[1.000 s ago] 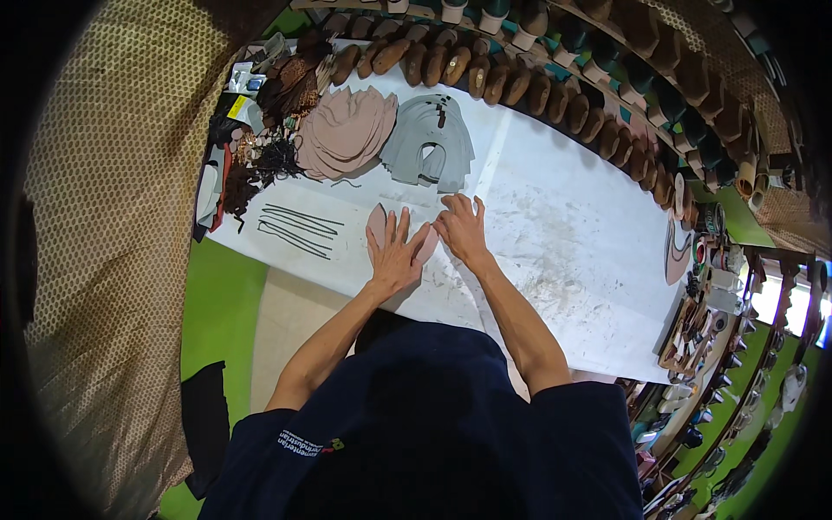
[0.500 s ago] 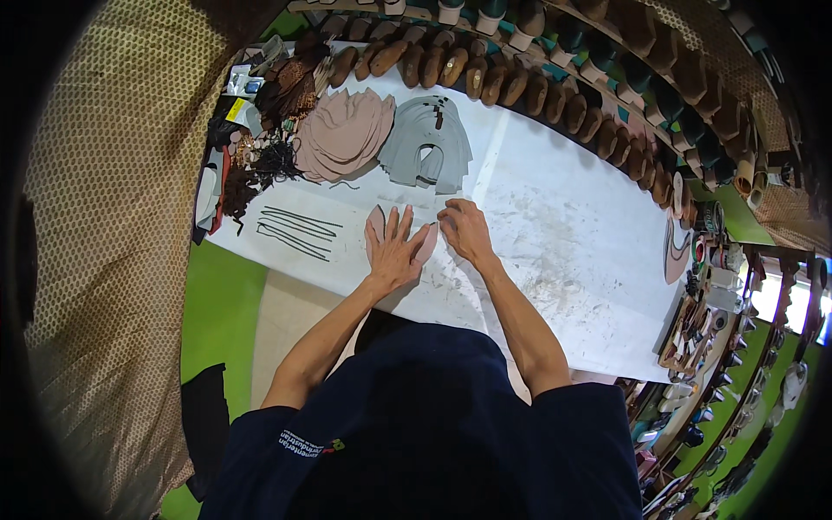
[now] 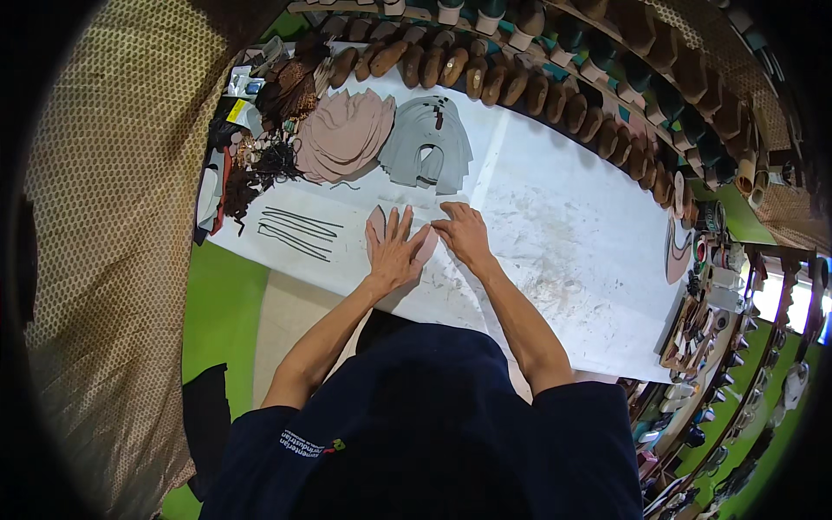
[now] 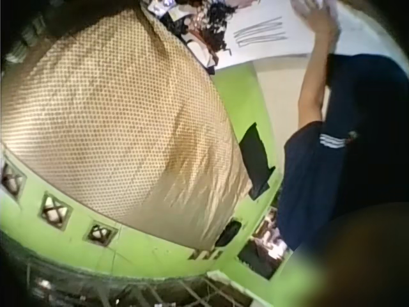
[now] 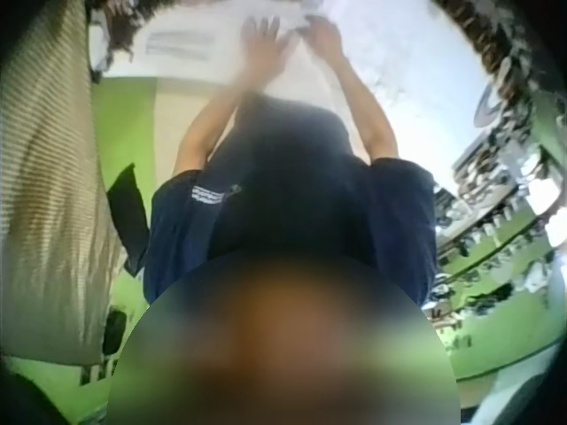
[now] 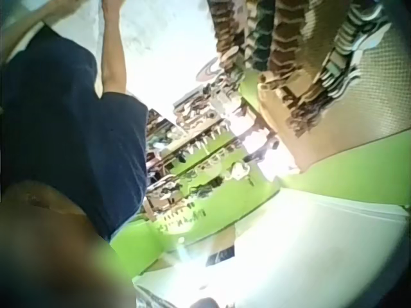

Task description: Assembling and organizing leather shoe upper components on a workbench.

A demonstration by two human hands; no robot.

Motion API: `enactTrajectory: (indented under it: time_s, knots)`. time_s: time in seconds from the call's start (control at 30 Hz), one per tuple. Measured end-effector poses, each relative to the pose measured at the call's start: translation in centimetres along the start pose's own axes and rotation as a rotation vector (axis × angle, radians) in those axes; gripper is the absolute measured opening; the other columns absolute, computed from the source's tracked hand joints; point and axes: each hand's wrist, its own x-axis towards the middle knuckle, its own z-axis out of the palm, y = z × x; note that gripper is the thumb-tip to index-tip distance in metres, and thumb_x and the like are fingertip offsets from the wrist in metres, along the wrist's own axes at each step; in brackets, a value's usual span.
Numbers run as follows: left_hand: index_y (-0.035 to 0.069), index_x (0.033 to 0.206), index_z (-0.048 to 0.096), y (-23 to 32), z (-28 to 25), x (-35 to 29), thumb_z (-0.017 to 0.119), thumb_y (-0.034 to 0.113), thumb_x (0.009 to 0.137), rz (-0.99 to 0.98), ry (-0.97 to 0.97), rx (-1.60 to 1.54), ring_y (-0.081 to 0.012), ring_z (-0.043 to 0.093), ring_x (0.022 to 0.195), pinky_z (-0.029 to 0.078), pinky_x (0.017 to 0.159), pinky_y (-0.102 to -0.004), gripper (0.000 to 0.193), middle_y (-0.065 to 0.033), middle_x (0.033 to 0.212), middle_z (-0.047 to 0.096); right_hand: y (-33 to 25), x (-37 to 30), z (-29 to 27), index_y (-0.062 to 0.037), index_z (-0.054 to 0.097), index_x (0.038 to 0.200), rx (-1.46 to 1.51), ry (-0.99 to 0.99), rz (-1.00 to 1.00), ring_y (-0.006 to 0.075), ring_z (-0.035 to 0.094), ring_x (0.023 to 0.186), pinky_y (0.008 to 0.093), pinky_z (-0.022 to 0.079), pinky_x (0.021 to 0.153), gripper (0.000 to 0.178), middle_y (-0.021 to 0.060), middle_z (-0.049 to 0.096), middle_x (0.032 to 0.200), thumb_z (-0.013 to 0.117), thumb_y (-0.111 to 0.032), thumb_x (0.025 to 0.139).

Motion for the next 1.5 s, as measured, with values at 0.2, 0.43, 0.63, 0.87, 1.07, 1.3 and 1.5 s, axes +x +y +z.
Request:
enactTrajectory:
  time_s: [0.2,0.43,0.63,0.87,1.07,1.3,1.5]
  knots:
    - [0.035,0.161,0.042,-0.1,-0.3,-0.2,0.073,0.028,0.079,-0.024,-0.024,-0.017,-0.0435,0.012,0.161,0.006,0.112,-0.0854,0.088,-0.0160,0.176,0.014,0.1,-0.1,0.0,-0.0212,0.082,0.113,-0.042,-0.029,-0.034,0.0262,0.056,0.129,0.0434,0.045,0.107,0.025,0.0042,0.065,0.133,0.075,-0.028,0.091]
    - [0.025,0.168,0.029,-0.3,-1.8,-1.4,0.073,0.031,0.076,-0.153,0.005,-0.146,-0.0418,0.007,0.163,-0.002,0.115,-0.0831,0.102,-0.0151,0.178,0.010,-0.3,-2.0,0.1,-0.0120,0.076,0.122,0.099,0.102,0.025,0.0337,0.054,0.132,0.0491,0.042,0.112,0.031,0.0120,0.063,0.138,0.073,-0.024,0.094]
    - [0.021,0.169,0.026,-3.2,-1.5,-5.0,0.068,0.054,0.089,-0.254,0.064,-0.142,-0.0413,0.005,0.163,-0.003,0.115,-0.0814,0.096,-0.0161,0.178,0.007,-1.5,-3.2,1.6,-0.0103,0.068,0.133,-0.131,0.098,-0.160,0.0325,0.052,0.134,0.0553,0.031,0.121,0.038,0.0076,0.062,0.139,0.068,-0.024,0.098]
    - [0.024,0.164,0.040,-4.2,-1.3,-7.0,0.064,0.045,0.094,-0.252,0.033,-0.128,-0.0415,0.006,0.163,-0.003,0.115,-0.0818,0.076,-0.0170,0.177,0.009,-2.7,-3.9,1.2,-0.0128,0.069,0.131,-0.072,0.174,0.007,0.0305,0.052,0.133,0.0574,0.027,0.123,0.035,0.0067,0.060,0.138,0.068,-0.024,0.097]
    - [0.028,0.162,0.043,-5.1,-1.0,-7.2,0.066,0.046,0.095,-0.154,0.037,-0.110,-0.0419,0.004,0.163,-0.002,0.115,-0.0821,0.073,-0.0174,0.177,0.009,-3.9,-4.2,1.2,-0.0171,0.074,0.123,-0.111,0.194,0.151,0.0294,0.049,0.135,0.0574,0.027,0.123,0.029,0.0086,0.058,0.139,0.069,-0.023,0.096]
    - [0.029,0.159,0.046,-6.2,-1.1,-6.5,0.068,0.042,0.095,-0.033,0.022,-0.116,-0.0429,0.006,0.162,0.000,0.115,-0.0829,0.069,-0.0172,0.177,0.009,-5.4,-4.0,2.3,-0.0206,0.075,0.122,-0.213,0.223,0.277,0.0302,0.048,0.138,0.0594,0.025,0.124,0.031,0.0087,0.055,0.145,0.072,-0.023,0.091]
    - [0.031,0.159,0.046,-7.5,-1.9,-6.3,0.069,0.042,0.095,0.030,-0.051,-0.131,-0.0432,0.007,0.162,0.002,0.113,-0.0844,0.069,-0.0172,0.177,0.009,-6.4,-3.7,2.7,-0.0221,0.074,0.122,-0.352,0.199,0.276,0.0308,0.049,0.137,0.0618,0.027,0.122,0.032,0.0080,0.055,0.145,0.072,-0.022,0.089]
